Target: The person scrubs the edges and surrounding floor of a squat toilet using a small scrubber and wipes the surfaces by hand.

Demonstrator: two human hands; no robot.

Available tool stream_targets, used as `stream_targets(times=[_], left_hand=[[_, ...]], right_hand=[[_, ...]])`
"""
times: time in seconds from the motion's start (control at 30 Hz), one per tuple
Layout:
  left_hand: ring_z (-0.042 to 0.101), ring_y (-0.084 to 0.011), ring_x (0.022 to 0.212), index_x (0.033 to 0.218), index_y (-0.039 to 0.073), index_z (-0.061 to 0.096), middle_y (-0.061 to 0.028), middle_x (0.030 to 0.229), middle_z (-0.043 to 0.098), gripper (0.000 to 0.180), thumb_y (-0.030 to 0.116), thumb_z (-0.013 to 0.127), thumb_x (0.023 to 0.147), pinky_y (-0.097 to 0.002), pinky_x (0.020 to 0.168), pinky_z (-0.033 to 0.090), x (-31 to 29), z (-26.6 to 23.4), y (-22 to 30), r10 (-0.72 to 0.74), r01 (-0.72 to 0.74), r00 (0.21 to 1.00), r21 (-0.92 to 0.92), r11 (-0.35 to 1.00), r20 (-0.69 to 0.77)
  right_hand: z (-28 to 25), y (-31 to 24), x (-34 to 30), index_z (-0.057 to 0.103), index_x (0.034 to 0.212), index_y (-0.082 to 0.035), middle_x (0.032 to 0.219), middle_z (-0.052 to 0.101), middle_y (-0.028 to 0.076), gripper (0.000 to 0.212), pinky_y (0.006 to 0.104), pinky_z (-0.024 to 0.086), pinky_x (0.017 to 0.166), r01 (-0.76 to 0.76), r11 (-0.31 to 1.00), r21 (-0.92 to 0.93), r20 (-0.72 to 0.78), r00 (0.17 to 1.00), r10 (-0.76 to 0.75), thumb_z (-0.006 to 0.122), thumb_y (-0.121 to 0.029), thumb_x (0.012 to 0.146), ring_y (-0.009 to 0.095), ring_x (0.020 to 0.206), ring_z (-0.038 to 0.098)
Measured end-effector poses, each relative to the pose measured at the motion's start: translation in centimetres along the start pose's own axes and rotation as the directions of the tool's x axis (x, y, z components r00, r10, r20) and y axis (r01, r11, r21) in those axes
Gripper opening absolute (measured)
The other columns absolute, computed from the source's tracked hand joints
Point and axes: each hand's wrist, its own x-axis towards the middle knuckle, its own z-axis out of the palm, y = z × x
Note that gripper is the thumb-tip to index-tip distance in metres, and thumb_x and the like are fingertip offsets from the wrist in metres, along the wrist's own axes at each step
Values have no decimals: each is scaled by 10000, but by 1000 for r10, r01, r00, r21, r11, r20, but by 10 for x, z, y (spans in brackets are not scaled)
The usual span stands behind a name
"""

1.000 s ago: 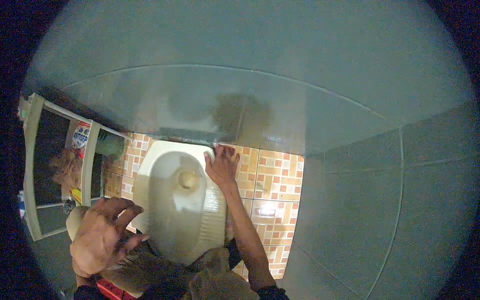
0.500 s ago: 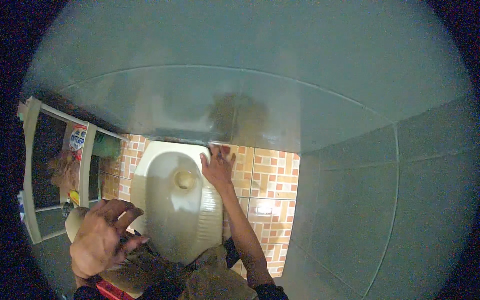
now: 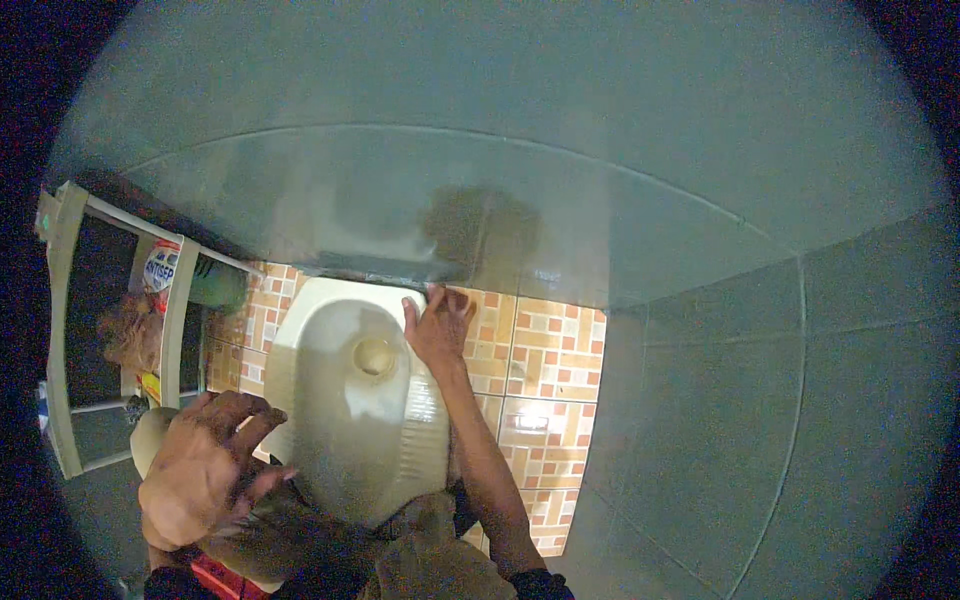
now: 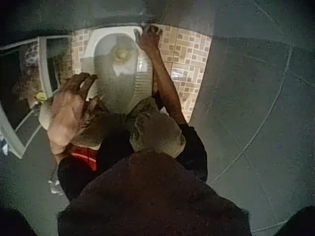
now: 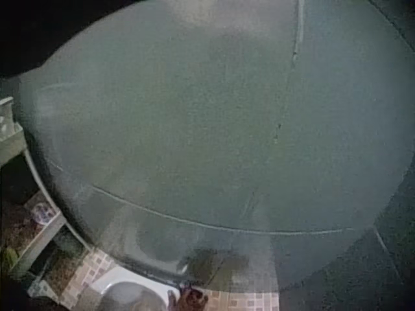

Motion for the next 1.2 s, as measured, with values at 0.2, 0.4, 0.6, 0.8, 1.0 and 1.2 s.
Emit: stream_targets(times=[0.2,0.4,0.6,0.8,1.0,1.2], left_hand=[[635,-347,1095,1194,10,641,-185,1167,661,462,335,737,879,-440,984,475,-4,-7,-1,-31,31,999,-25,999,15],[633,-345,1097,1206,12,640,-184,1157,661,466,342,728,888,-446,987,474,2,1,-1,-30,30,999,-5,1000,15],[626,-347,1120,1193,8,644,-185,1168,661,459,331,739,881,-450,988,473,-2,-5,3,-34,34,999,1,999,20],[632,-350,1106,1185,6,645,-185,1165,663,452,336,732,888,-449,987,474,2,-2,0,-10,10,1000,-23,1000,27],[633,-342,1106,1186,11,647,-181,1164,665,454,343,731,888,-445,980,478,2,-1,2,-2,1,1000,16,1000,18],[630,-339,1110,1187,13,643,-182,1156,666,460,345,739,884,-443,981,476,-3,-2,0,-23,23,1000,-7,1000,7]], right_hand=[[6,-7,-14,459,1350,14,1318,642,201,638,723,232,1136,-5,1000,0,-5,1000,5,534,-519,1008,402,1353,508],[2,2,2,469,1376,50,1427,567,211,695,717,185,1165,-60,996,63,135,990,51,497,-543,1016,457,1369,474],[0,-6,-2,399,1424,-2,1422,568,231,696,721,174,1170,-71,997,-2,83,994,71,472,-563,1021,440,1397,457],[2,-8,0,465,1342,26,1458,551,224,659,700,162,1189,-99,993,57,141,986,90,476,-552,1025,439,1425,420],[4,-3,8,413,1407,47,1456,573,205,767,693,139,1202,-139,989,-59,140,979,146,395,-618,1024,435,1438,413],[-11,-15,1,449,1375,24,1387,606,229,692,686,198,1184,-145,989,1,173,974,143,452,-571,1023,450,1387,464]])
